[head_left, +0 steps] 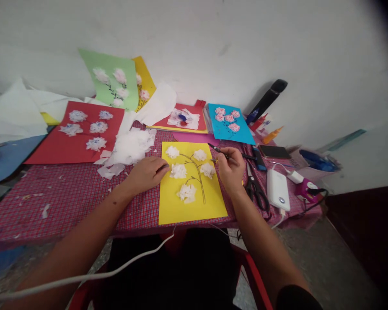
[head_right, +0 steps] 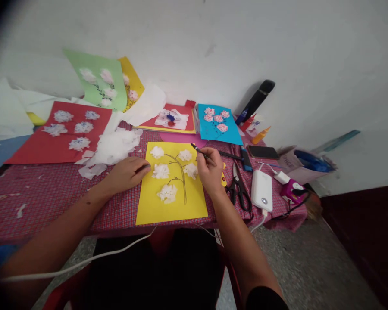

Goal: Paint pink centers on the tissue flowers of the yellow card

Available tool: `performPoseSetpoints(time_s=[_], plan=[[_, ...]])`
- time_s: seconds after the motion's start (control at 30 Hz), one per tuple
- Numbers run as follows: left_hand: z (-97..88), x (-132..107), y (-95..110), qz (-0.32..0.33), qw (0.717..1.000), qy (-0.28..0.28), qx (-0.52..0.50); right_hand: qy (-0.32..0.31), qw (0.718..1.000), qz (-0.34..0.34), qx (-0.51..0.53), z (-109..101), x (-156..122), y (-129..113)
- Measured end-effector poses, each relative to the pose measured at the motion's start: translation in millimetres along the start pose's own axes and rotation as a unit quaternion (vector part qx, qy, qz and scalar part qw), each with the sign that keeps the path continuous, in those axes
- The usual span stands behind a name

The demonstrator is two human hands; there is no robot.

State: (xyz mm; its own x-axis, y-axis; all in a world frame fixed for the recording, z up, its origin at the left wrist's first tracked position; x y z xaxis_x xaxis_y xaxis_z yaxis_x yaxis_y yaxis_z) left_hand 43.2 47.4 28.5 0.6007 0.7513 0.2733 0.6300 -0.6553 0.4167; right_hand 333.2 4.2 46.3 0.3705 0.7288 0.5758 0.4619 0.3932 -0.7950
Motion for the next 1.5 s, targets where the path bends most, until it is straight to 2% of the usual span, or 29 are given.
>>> performPoseSetpoints(time_s=[0.17, 0.3, 0.4, 0.5, 0.83, 1.5], plan=[[3.7, -0.4, -2.0, 0.007, 1.0, -0.007, 0.009, -0.05, 0.997, 0.049, 0.023, 7.0, 4.2, -10.4], [4.9, -0.7, -3.0, 0.014, 1.0, -0.003, 0.01, -0.094, 0.994, 0.046, 0.014, 30.2, 13.0, -4.4], [4.0, -1.0, -2.5, 0.019, 1.0, 0.007, 0.004, -0.087, 0.996, 0.024, 0.021, 46.7, 20.6, 3.4], [3.7, -1.0, -2.6, 0.02, 1.0, 0.013, 0.005, -0.072, 0.997, 0.014, 0.019, 54.2, 21.7, 9.6], [7.0, -1.3, -4.0, 0.032, 0.999, 0.014, 0.022, -0.168, 0.986, -0.015, -0.022, 64.2, 3.8, 0.5], [6.5, 0.0, -2.8, 0.032, 0.999, 0.007, 0.025, -0.187, 0.981, -0.018, -0.039, 69.8, 1.4, 16.6]])
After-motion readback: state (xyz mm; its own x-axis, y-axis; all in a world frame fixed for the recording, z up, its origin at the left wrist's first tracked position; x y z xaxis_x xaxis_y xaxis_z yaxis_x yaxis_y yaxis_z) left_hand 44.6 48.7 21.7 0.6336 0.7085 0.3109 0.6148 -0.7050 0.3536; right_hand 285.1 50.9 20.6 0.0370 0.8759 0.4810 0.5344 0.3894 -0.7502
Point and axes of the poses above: each hand's wrist, its own x-axis towards the middle knuckle, its own z-axis out of the palm, y = z × x, the point moved 7 cm from there along x, towards the middle knuckle, and after that the axes turned 3 degrees about -z, right-handed, at the moved point
